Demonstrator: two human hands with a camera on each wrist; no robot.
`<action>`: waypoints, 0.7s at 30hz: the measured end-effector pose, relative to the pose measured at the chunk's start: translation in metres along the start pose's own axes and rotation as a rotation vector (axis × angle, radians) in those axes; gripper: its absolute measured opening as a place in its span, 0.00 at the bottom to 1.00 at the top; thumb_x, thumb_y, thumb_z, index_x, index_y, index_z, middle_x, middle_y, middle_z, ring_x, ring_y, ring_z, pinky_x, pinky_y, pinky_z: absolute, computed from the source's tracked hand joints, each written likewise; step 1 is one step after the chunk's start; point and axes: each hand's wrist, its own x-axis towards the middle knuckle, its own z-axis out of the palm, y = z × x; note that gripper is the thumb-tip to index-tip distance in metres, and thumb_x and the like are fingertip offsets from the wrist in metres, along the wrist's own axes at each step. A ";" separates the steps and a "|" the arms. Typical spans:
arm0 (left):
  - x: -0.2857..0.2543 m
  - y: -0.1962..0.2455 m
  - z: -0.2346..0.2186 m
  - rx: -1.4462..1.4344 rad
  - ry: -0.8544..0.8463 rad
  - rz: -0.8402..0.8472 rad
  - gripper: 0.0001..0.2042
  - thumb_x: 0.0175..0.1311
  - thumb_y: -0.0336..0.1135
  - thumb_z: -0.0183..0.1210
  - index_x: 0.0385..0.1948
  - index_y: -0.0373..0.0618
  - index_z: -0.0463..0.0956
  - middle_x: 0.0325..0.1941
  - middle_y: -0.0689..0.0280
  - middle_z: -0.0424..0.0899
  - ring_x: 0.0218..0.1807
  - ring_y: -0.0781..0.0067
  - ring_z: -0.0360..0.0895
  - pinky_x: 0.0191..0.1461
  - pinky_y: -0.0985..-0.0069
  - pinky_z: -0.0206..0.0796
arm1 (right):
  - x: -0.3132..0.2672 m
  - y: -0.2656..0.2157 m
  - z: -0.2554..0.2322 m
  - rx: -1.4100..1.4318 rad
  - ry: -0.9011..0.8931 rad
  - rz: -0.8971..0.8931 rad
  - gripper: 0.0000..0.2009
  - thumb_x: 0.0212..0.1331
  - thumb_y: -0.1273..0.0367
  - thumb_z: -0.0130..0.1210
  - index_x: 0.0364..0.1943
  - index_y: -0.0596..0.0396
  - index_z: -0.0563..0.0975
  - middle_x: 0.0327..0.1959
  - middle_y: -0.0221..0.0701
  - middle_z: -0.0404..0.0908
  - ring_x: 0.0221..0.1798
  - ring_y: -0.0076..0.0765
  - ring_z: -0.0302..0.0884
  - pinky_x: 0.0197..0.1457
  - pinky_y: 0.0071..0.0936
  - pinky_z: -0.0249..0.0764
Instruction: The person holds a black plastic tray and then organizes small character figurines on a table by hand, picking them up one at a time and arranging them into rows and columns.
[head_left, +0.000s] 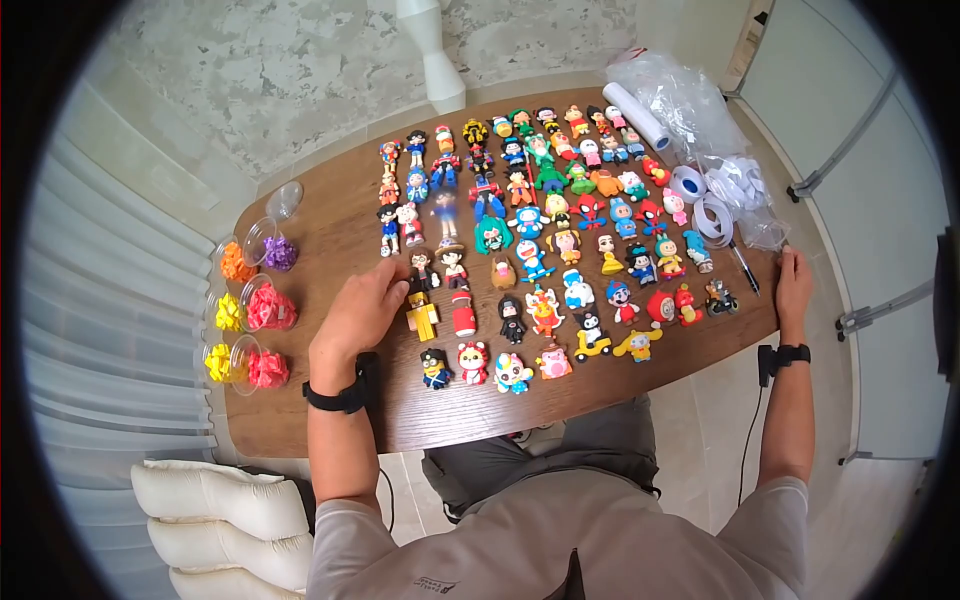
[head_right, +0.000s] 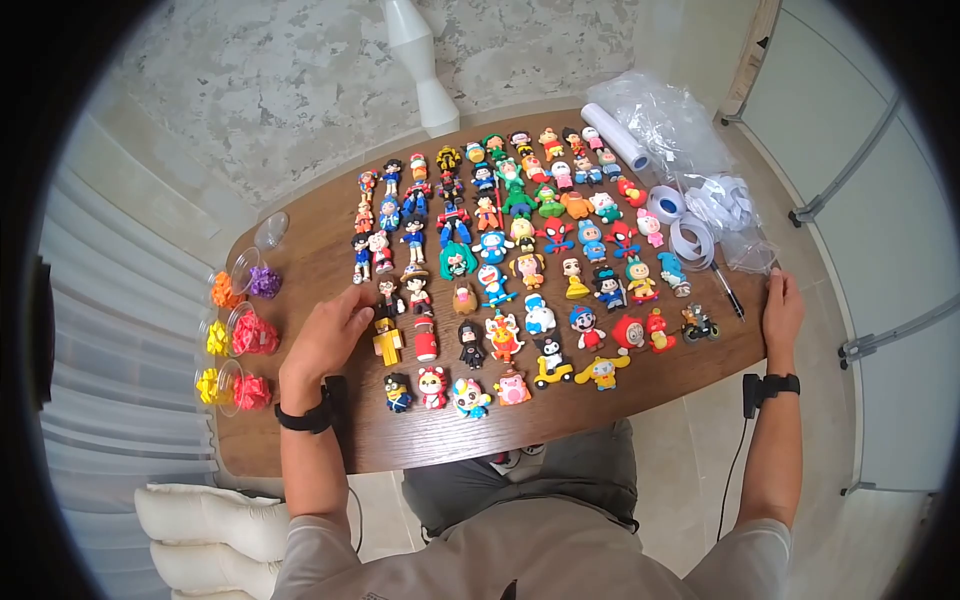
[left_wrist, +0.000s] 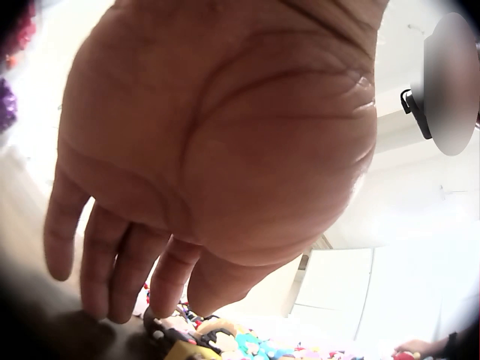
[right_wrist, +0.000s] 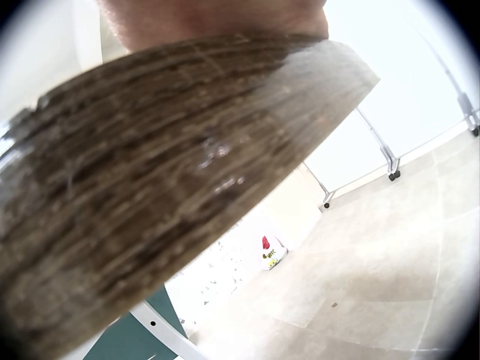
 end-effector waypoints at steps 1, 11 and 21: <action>0.001 0.000 -0.001 0.027 -0.004 0.005 0.10 0.69 0.33 0.56 0.47 0.41 0.77 0.43 0.48 0.85 0.48 0.41 0.81 0.51 0.53 0.71 | 0.000 0.000 0.000 0.008 0.007 -0.007 0.21 0.74 0.53 0.50 0.46 0.60 0.81 0.34 0.35 0.83 0.41 0.31 0.78 0.50 0.30 0.72; 0.010 -0.010 0.003 0.110 0.026 0.023 0.10 0.67 0.34 0.56 0.43 0.41 0.81 0.40 0.48 0.86 0.45 0.42 0.81 0.49 0.53 0.72 | 0.007 0.022 0.006 0.047 -0.015 0.000 0.22 0.74 0.52 0.48 0.49 0.57 0.80 0.37 0.36 0.84 0.44 0.35 0.80 0.54 0.31 0.72; 0.035 -0.005 -0.031 0.278 0.074 0.035 0.13 0.67 0.34 0.56 0.48 0.39 0.80 0.41 0.47 0.85 0.46 0.42 0.82 0.49 0.55 0.72 | 0.017 0.044 0.013 0.138 -0.043 -0.016 0.21 0.74 0.53 0.51 0.48 0.59 0.80 0.36 0.32 0.83 0.42 0.28 0.77 0.52 0.27 0.71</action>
